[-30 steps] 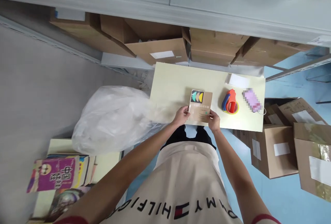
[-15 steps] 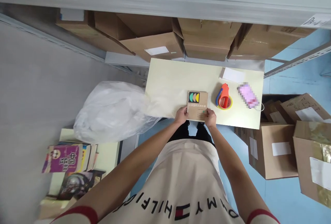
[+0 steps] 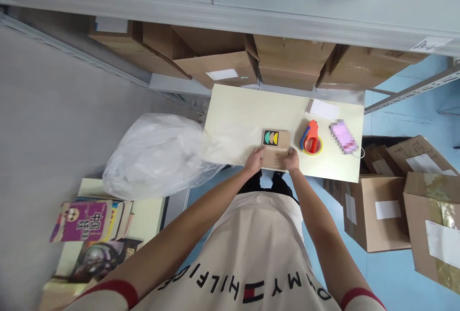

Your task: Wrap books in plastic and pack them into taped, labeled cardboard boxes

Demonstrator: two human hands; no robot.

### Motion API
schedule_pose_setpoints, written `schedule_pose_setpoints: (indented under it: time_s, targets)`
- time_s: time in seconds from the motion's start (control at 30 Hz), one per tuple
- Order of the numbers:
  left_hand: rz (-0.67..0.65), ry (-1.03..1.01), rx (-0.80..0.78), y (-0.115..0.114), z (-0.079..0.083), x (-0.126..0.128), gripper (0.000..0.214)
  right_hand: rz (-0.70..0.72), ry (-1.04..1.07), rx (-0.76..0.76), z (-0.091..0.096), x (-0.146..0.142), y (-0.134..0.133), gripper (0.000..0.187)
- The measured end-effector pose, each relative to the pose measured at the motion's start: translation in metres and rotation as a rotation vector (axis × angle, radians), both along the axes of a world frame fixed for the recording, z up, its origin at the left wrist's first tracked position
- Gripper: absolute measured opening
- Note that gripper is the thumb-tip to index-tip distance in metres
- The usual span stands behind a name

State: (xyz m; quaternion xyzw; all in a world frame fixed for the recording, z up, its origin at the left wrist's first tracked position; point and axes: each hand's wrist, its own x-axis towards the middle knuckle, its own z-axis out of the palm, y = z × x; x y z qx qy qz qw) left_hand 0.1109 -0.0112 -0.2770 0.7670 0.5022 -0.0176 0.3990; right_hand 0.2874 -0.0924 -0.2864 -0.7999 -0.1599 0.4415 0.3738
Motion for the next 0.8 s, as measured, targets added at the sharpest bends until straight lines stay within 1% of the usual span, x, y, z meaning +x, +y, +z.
schedule_pose_setpoints:
  time_s: [0.07, 0.1, 0.23, 0.3, 0.37, 0.5, 0.53, 0.6, 0.7, 0.8]
  targets:
    - [0.007, -0.018, -0.002, 0.000, -0.001, -0.001, 0.066, 0.010, 0.022, 0.000, 0.004, 0.005, 0.003, 0.045]
    - [0.014, -0.038, -0.007, 0.000, -0.002, -0.001, 0.067, 0.013, 0.025, 0.001, 0.006, 0.007, 0.003, 0.041]
    - [0.043, -0.161, -0.059, 0.001, -0.006, -0.002, 0.067, 0.021, 0.000, 0.009, 0.018, 0.010, -0.007, 0.036]
    - [0.023, -0.219, -0.108, -0.002, -0.005, 0.001, 0.066, 0.010, -0.027, 0.008, 0.025, 0.012, -0.016, 0.036]
    - [-0.015, -0.258, -0.139, -0.007, 0.000, 0.009, 0.061, -0.016, -0.056, 0.009, 0.034, 0.014, -0.027, 0.037]
    - [-0.059, -0.370, -0.116, -0.023, 0.019, 0.036, 0.049, -0.067, -0.106, 0.020, 0.056, 0.012, -0.040, 0.040]
    - [-0.065, -0.416, -0.135, -0.026, 0.025, 0.042, 0.047, -0.073, -0.114, 0.028, 0.061, 0.010, -0.040, 0.041]
    - [-0.059, -0.501, -0.220, -0.027, 0.037, 0.049, 0.044, -0.066, -0.108, 0.062, 0.071, 0.001, -0.034, 0.043]
    - [0.002, -0.606, -0.370, -0.017, 0.054, 0.045, 0.042, 0.006, -0.033, 0.163, 0.081, -0.017, -0.017, 0.042]
    - [0.079, -0.666, -0.439, 0.003, 0.064, 0.025, 0.043, 0.121, 0.014, 0.241, 0.083, -0.035, 0.000, 0.041]
